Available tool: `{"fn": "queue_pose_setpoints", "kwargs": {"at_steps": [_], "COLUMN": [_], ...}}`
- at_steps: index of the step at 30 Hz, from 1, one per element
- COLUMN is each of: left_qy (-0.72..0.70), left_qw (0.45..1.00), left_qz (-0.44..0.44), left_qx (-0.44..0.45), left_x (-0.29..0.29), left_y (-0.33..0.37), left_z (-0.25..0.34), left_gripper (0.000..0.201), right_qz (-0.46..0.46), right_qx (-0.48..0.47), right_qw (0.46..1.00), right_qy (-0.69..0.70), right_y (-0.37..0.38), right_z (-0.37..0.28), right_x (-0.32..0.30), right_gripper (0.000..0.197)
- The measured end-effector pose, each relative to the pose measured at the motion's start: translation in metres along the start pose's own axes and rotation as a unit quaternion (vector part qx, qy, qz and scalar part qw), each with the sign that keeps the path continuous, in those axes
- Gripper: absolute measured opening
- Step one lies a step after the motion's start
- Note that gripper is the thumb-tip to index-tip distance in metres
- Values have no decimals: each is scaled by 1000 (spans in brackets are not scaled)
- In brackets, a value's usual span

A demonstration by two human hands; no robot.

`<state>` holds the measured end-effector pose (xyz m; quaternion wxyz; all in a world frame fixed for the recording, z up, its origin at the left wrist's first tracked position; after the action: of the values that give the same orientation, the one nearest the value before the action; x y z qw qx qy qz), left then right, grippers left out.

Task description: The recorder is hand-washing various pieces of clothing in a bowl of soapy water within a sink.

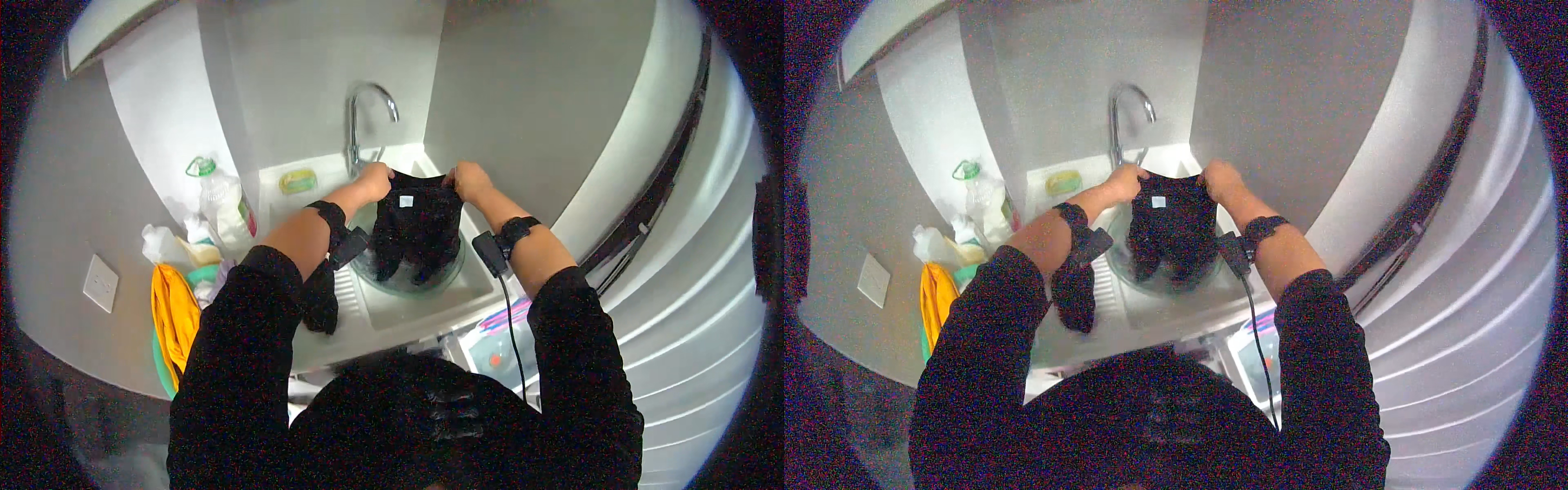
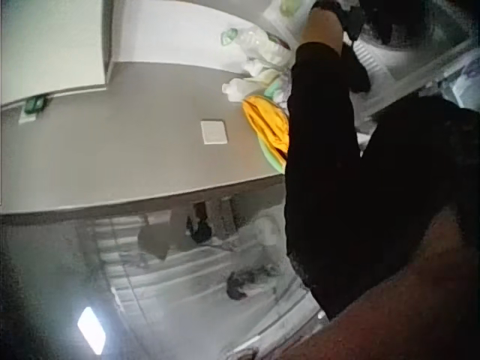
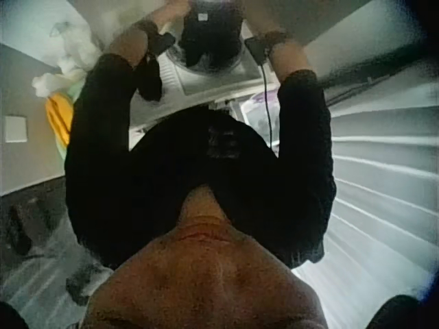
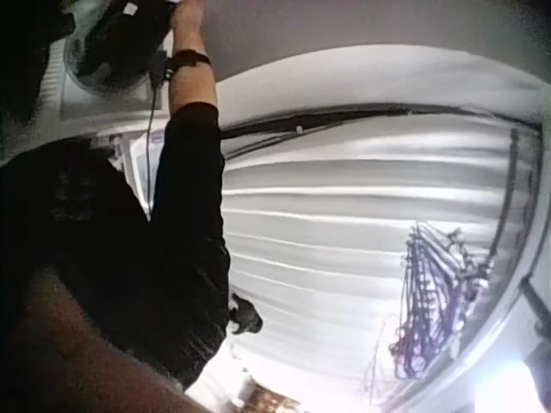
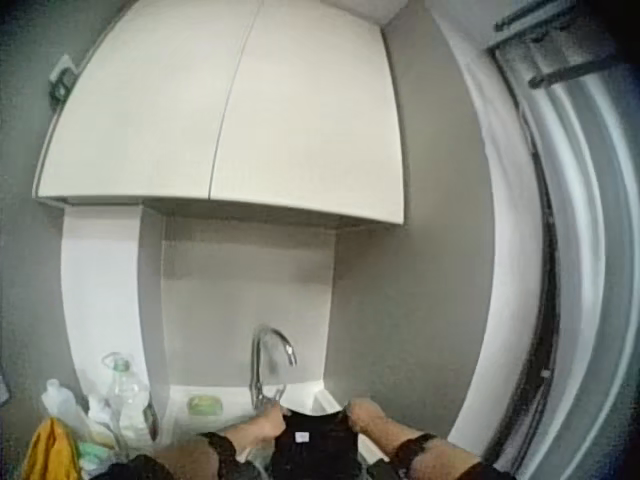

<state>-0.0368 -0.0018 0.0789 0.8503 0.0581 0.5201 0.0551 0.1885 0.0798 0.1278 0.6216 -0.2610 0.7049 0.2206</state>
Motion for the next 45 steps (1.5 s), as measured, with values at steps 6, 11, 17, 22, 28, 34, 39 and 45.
{"fn": "queue_pose_setpoints", "kwargs": {"at_steps": [6,11,17,22,28,34,39,45], "left_qy": [-7,20,30,67,39,73,148,176], "left_qw": [992,971,945,906,919,978,979,970], "left_qz": [124,236,318,400,383,195,-113,-144], "left_qx": [18,28,74,124,88,-30,-87,-88], "left_x": [-93,-167,-242,-283,-240,-170,-112,-14], "left_y": [27,42,36,26,19,35,41,7], "left_z": [66,94,133,154,133,74,18,-7], "left_gripper": [19,24,21,30,33,30,22,37], "right_qz": [171,287,378,457,451,262,39,-89], "right_qx": [5,12,-31,-67,-78,30,54,88], "right_qw": [984,957,924,887,888,960,996,987], "right_qy": [-45,-32,-37,-3,-37,-93,-67,-101], "right_y": [-6,8,-12,-28,-14,-11,16,41], "right_z": [5,-2,-31,-53,-40,-38,-26,21], "right_x": [-107,-177,-254,-291,-242,-165,-93,35], "right_gripper": [36,35,31,31,32,30,25,33]}}
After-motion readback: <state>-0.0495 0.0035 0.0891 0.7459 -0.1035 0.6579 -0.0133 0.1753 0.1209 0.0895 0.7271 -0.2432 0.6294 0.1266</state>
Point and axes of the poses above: each hand's wrist, its own y-axis towards the middle knuckle, its own x-axis out of the palm, z = x × y, the point moved 2 cm from there along y, towards the middle knuckle, and after that the axes turned 10 degrees about -z, right-handed, at the moved point
